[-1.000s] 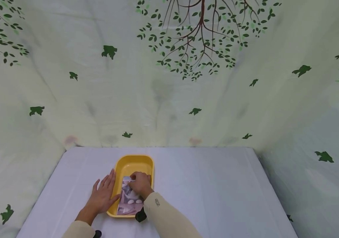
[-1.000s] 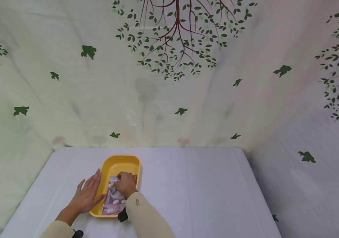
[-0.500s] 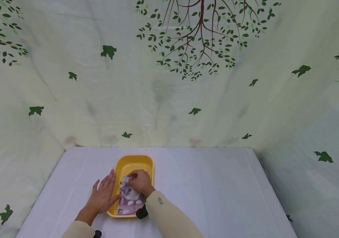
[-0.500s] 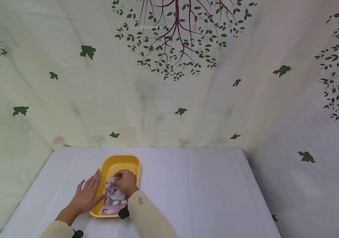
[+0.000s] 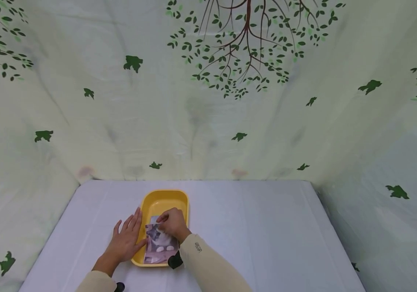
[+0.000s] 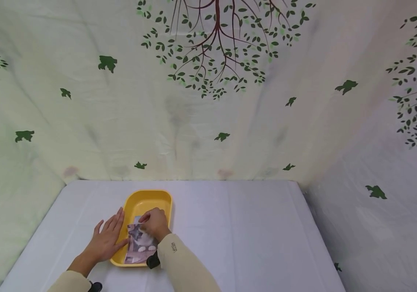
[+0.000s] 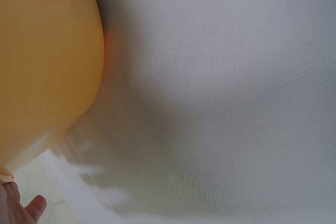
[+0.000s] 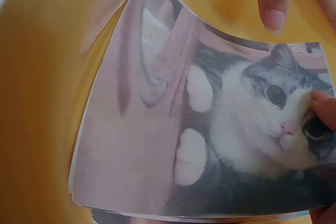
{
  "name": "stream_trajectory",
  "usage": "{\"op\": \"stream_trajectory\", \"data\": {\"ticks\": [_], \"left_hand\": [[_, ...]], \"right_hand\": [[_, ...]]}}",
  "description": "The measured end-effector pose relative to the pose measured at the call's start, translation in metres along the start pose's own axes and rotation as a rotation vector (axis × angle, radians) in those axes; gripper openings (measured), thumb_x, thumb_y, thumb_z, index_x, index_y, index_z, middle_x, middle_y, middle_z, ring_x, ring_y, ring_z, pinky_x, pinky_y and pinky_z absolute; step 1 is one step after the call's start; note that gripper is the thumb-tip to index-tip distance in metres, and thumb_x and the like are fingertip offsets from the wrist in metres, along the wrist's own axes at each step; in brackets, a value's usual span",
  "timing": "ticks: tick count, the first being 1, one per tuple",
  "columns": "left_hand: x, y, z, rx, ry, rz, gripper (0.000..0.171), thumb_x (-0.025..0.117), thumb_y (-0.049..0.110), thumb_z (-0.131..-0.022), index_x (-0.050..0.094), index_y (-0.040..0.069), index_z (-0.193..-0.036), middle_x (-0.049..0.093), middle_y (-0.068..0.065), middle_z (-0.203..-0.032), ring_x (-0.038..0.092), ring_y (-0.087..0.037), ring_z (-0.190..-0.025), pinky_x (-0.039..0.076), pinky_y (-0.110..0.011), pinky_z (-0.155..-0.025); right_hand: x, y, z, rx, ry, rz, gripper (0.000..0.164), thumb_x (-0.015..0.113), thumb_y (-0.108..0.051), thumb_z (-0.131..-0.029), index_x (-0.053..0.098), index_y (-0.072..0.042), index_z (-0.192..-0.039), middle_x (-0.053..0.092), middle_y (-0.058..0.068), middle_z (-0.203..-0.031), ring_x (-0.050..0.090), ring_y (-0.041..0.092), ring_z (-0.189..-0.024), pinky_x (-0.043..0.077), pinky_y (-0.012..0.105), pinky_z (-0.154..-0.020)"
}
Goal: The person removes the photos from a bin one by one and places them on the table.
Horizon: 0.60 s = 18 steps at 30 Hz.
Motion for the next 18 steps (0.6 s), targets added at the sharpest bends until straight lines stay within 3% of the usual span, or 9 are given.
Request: {"op": "stream_trajectory", "data": {"ticks": [9,18], "left_hand": [[0.0003,-0.0004,0.0008,0.015,0.017,-0.006,0.093,0.062,0.045,-0.088,0.015,-0.006,-0.15,0.013,-0.02,-0.158,0.023,-0.043,-0.138,0.01,-0.067,-0.108],[-0.0011,0.0008,0.0028,0.027,0.045,-0.015,0.091,0.063,0.043,-0.088,0.015,-0.004,-0.15,0.016,-0.019,-0.158,0.027,-0.043,-0.137,0.013,-0.067,-0.108]], "right_hand": [[-0.0003,-0.0023,0.0025,0.037,-0.02,0.015,0.006,0.079,-0.007,-0.076,0.077,-0.012,-0.074,0.061,-0.008,-0.063,0.054,0.005,-0.06,0.048,0.019,-0.055],[0.0001,-0.0039,0.0018,-0.026,-0.056,0.099,0.01,0.082,-0.011,-0.073,0.074,-0.017,-0.073,0.06,-0.012,-0.067,0.051,0.004,-0.065,0.046,0.018,-0.057]]}}
Point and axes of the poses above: each hand's wrist, its own z-axis away from the middle knuckle, its own x-axis out of the palm, y = z × x, the point moved 4 cm from there along -z, towards the middle knuckle
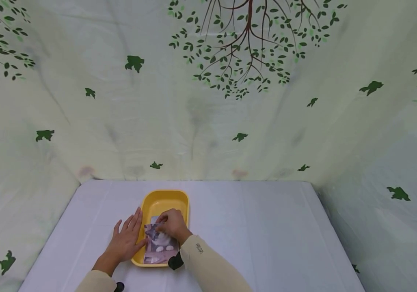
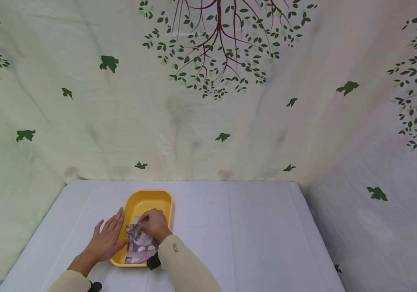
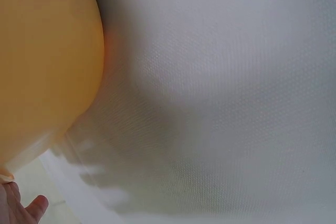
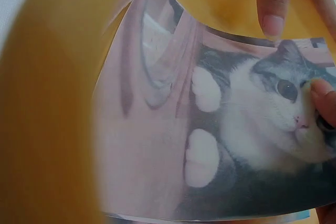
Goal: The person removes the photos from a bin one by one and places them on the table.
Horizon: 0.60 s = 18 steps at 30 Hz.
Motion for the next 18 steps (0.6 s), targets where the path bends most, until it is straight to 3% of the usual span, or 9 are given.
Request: {"op": "stream_trajectory", "data": {"ticks": [7,14,18], "left_hand": [[0.0,0.001,-0.001,0.006,-0.016,-0.002,0.092,0.061,0.044,-0.088,0.014,-0.005,-0.15,0.014,-0.02,-0.158,0.025,-0.042,-0.137,0.011,-0.067,-0.108],[-0.003,0.002,0.001,-0.008,-0.027,0.006,0.093,0.064,0.043,-0.086,0.017,-0.007,-0.149,0.016,-0.021,-0.157,0.026,-0.044,-0.137,0.011,-0.068,-0.107],[-0.002,0.001,-0.001,-0.017,-0.044,0.003,0.095,0.065,0.042,-0.085,0.014,-0.005,-0.15,0.012,-0.02,-0.159,0.023,-0.043,-0.138,0.009,-0.068,-0.108]], "right_hand": [[-0.003,0.001,0.0,-0.025,0.005,0.006,0.007,0.08,-0.014,-0.076,0.074,-0.017,-0.076,0.06,-0.012,-0.067,0.051,0.004,-0.065,0.046,0.018,-0.058],[-0.008,-0.002,-0.003,-0.096,0.065,0.075,0.005,0.078,-0.013,-0.079,0.073,-0.016,-0.079,0.065,-0.013,-0.082,0.054,0.001,-0.075,0.049,0.018,-0.073],[-0.013,-0.003,-0.004,-0.097,0.044,0.05,0.003,0.076,-0.014,-0.081,0.074,-0.016,-0.081,0.065,-0.014,-0.084,0.054,0.001,-0.077,0.05,0.018,-0.075]]}}
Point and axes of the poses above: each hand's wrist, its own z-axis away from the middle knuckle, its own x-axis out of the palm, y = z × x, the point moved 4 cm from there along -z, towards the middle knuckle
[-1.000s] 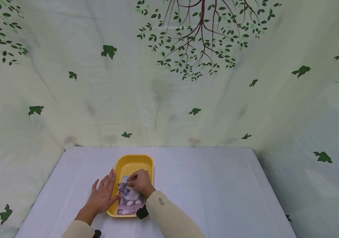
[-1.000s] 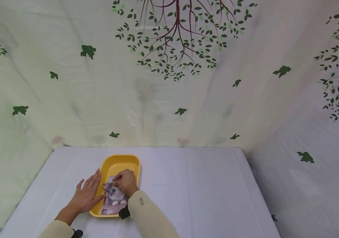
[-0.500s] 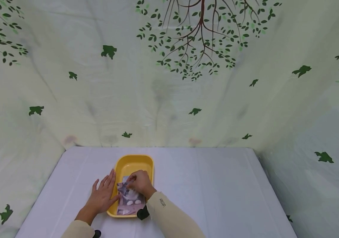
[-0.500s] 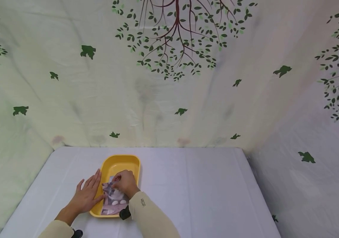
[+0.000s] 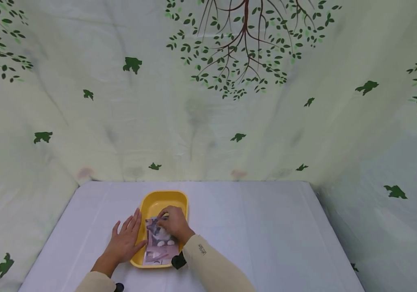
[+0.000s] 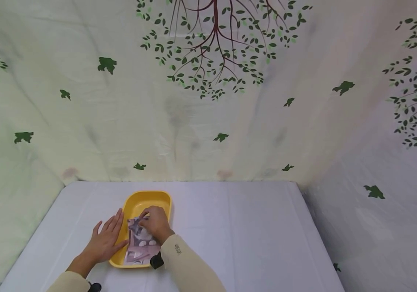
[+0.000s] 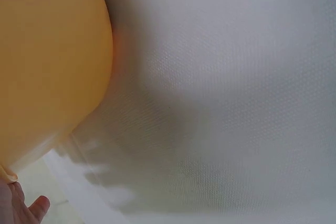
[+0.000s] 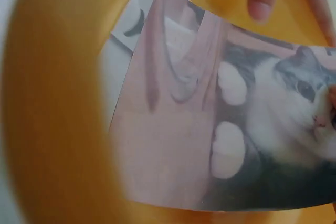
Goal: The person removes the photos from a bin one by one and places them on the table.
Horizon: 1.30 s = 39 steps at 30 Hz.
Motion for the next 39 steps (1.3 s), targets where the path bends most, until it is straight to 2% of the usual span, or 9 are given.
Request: {"op": "stream_trajectory", "data": {"ticks": [4,7,14,18,22,26,30,35,39], "left_hand": [[0.001,-0.001,-0.002,-0.007,-0.002,-0.01,0.097,0.066,0.041,-0.085,0.012,-0.005,-0.151,0.012,-0.02,-0.159,0.023,-0.043,-0.138,0.01,-0.067,-0.108],[0.001,0.0,-0.001,-0.009,-0.005,-0.016,0.094,0.067,0.037,-0.085,0.014,-0.005,-0.15,0.012,-0.021,-0.158,0.024,-0.044,-0.137,0.012,-0.068,-0.108],[0.001,0.003,-0.002,-0.031,-0.026,-0.029,0.083,0.059,0.018,-0.083,0.016,-0.007,-0.149,0.013,-0.021,-0.158,0.023,-0.044,-0.138,0.011,-0.068,-0.108],[0.002,0.004,-0.003,-0.031,-0.026,-0.03,0.083,0.058,0.017,-0.082,0.016,-0.007,-0.149,0.013,-0.021,-0.158,0.022,-0.045,-0.139,0.01,-0.067,-0.109],[0.003,0.003,-0.003,-0.027,-0.023,-0.032,0.083,0.057,0.016,-0.082,0.014,-0.007,-0.149,0.01,-0.02,-0.159,0.018,-0.045,-0.141,0.01,-0.065,-0.111],[0.004,0.002,-0.003,-0.027,-0.02,-0.022,0.083,0.058,0.016,-0.082,0.014,-0.007,-0.149,0.008,-0.019,-0.159,0.017,-0.044,-0.141,0.01,-0.064,-0.111],[0.004,0.001,-0.003,-0.021,-0.014,-0.025,0.084,0.059,0.017,-0.082,0.015,-0.008,-0.149,0.009,-0.018,-0.159,0.019,-0.044,-0.14,0.011,-0.065,-0.11],[0.003,0.002,-0.003,-0.012,-0.007,-0.037,0.083,0.059,0.017,-0.082,0.016,-0.008,-0.149,0.01,-0.018,-0.159,0.02,-0.043,-0.139,0.012,-0.065,-0.11],[0.001,0.004,-0.003,-0.007,0.002,-0.036,0.082,0.06,0.016,-0.081,0.019,-0.009,-0.148,0.014,-0.019,-0.158,0.023,-0.044,-0.139,0.014,-0.065,-0.109]], "right_hand": [[-0.008,0.0,-0.001,-0.055,-0.018,-0.04,0.004,0.076,-0.015,-0.082,0.075,-0.013,-0.085,0.065,-0.014,-0.079,0.056,0.0,-0.075,0.051,0.018,-0.071],[-0.014,0.005,-0.003,-0.076,-0.008,-0.117,0.004,0.075,-0.015,-0.082,0.075,-0.012,-0.085,0.065,-0.013,-0.079,0.057,0.0,-0.075,0.051,0.018,-0.069],[-0.036,0.017,-0.007,-0.058,0.03,-0.378,0.007,0.072,-0.009,-0.083,0.076,-0.008,-0.089,0.069,-0.005,-0.086,0.06,0.006,-0.079,0.053,0.023,-0.073],[-0.049,0.021,-0.009,-0.026,0.053,-0.503,0.011,0.073,-0.009,-0.083,0.076,-0.006,-0.093,0.07,-0.002,-0.091,0.061,0.008,-0.082,0.053,0.024,-0.076],[-0.063,0.021,-0.011,-0.032,0.096,-0.594,0.015,0.073,-0.008,-0.083,0.075,-0.003,-0.097,0.07,0.002,-0.093,0.062,0.009,-0.08,0.054,0.024,-0.072],[-0.083,0.021,-0.015,-0.047,0.155,-0.647,0.018,0.074,-0.007,-0.082,0.075,-0.002,-0.099,0.071,0.004,-0.097,0.061,0.01,-0.079,0.052,0.023,-0.068],[-0.109,0.03,-0.02,-0.028,0.197,-0.674,0.021,0.074,-0.007,-0.081,0.075,-0.003,-0.102,0.071,0.005,-0.103,0.062,0.012,-0.085,0.053,0.025,-0.074],[-0.139,0.051,-0.02,0.024,0.249,-0.674,0.023,0.074,-0.008,-0.081,0.075,-0.002,-0.103,0.071,0.008,-0.104,0.064,0.012,-0.088,0.054,0.027,-0.077],[-0.155,0.074,-0.02,0.072,0.286,-0.637,0.023,0.074,-0.008,-0.082,0.074,-0.001,-0.104,0.07,0.01,-0.104,0.063,0.012,-0.086,0.053,0.027,-0.076]]}}
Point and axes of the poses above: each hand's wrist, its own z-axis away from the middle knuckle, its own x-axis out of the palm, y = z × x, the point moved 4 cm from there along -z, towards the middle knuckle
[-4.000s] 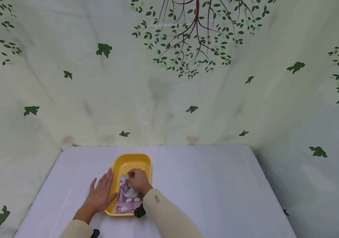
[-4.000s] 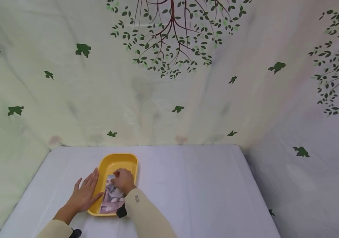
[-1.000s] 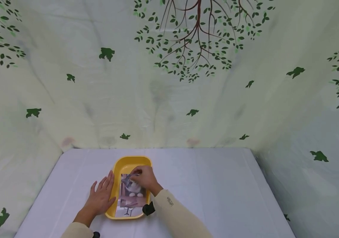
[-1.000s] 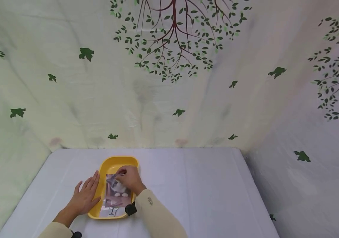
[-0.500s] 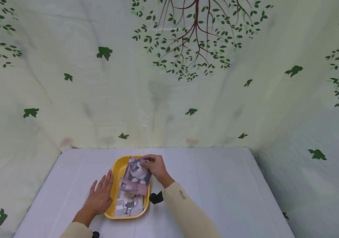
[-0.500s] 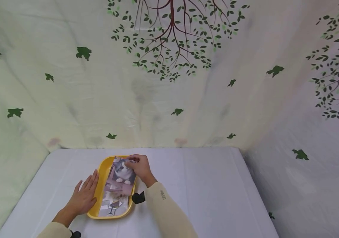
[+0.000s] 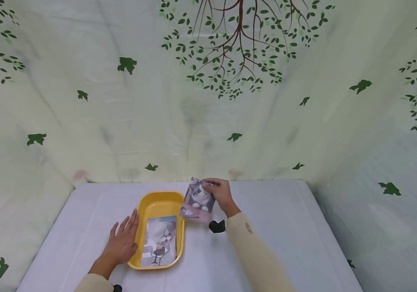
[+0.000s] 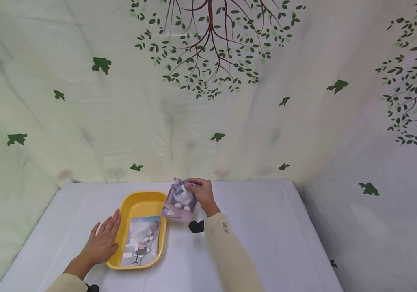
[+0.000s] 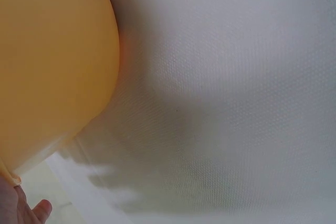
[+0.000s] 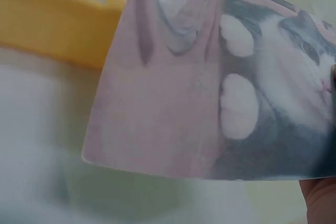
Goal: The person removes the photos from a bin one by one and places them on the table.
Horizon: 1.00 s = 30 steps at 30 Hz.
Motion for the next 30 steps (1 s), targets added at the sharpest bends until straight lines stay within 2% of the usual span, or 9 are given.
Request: {"op": "stream_trajectory", "data": {"ticks": [5,11,14,17,21,25,30], "left_hand": [[0.0,-0.003,0.0,-0.005,0.004,-0.004,0.082,0.058,0.015,-0.082,0.017,-0.008,-0.148,0.013,-0.019,-0.158,0.023,-0.043,-0.138,0.014,-0.066,-0.109],[-0.002,-0.002,0.003,-0.013,0.005,0.02,0.081,0.056,0.013,-0.082,0.016,-0.007,-0.149,0.012,-0.018,-0.159,0.023,-0.044,-0.138,0.013,-0.067,-0.108],[-0.004,-0.001,0.005,-0.006,0.025,0.037,0.08,0.057,0.012,-0.081,0.019,-0.008,-0.148,0.016,-0.019,-0.158,0.025,-0.044,-0.137,0.014,-0.067,-0.108],[-0.002,0.001,0.005,-0.008,0.018,0.033,0.079,0.056,0.013,-0.081,0.02,-0.007,-0.148,0.016,-0.018,-0.158,0.025,-0.044,-0.138,0.014,-0.067,-0.108],[0.001,0.002,0.003,-0.015,0.013,0.019,0.079,0.055,0.013,-0.081,0.019,-0.007,-0.148,0.016,-0.018,-0.158,0.024,-0.043,-0.138,0.013,-0.066,-0.109],[-0.001,0.003,0.003,-0.021,0.034,0.018,0.078,0.056,0.012,-0.08,0.022,-0.007,-0.148,0.018,-0.019,-0.157,0.026,-0.043,-0.138,0.014,-0.065,-0.109],[-0.004,0.002,0.004,-0.029,0.036,0.008,0.077,0.056,0.011,-0.08,0.022,-0.007,-0.148,0.019,-0.02,-0.157,0.028,-0.043,-0.137,0.014,-0.065,-0.109]], "right_hand": [[-0.016,0.018,-0.006,0.038,0.005,0.08,0.021,0.073,-0.008,-0.083,0.074,-0.002,-0.103,0.068,0.01,-0.108,0.062,0.015,-0.088,0.052,0.028,-0.076],[-0.015,0.042,-0.005,0.11,-0.046,0.182,0.019,0.075,-0.012,-0.082,0.075,-0.005,-0.099,0.069,0.008,-0.108,0.062,0.016,-0.09,0.05,0.031,-0.079],[-0.012,0.053,-0.004,0.102,-0.067,0.216,0.018,0.076,-0.011,-0.08,0.075,-0.002,-0.096,0.07,0.009,-0.102,0.061,0.016,-0.087,0.05,0.032,-0.079],[-0.01,0.062,-0.002,0.105,-0.062,0.236,0.017,0.077,-0.009,-0.079,0.074,-0.001,-0.094,0.07,0.009,-0.097,0.062,0.017,-0.082,0.05,0.032,-0.077],[-0.009,0.073,-0.001,0.119,-0.039,0.282,0.015,0.077,-0.007,-0.078,0.075,-0.002,-0.092,0.071,0.009,-0.098,0.061,0.018,-0.085,0.05,0.033,-0.079],[-0.007,0.076,0.0,0.112,-0.018,0.31,0.015,0.077,-0.006,-0.078,0.076,-0.002,-0.092,0.071,0.01,-0.1,0.061,0.021,-0.094,0.05,0.037,-0.083],[-0.002,0.074,-0.002,0.063,-0.024,0.318,0.015,0.076,-0.006,-0.078,0.076,-0.002,-0.093,0.072,0.011,-0.099,0.061,0.022,-0.094,0.05,0.038,-0.083]]}}
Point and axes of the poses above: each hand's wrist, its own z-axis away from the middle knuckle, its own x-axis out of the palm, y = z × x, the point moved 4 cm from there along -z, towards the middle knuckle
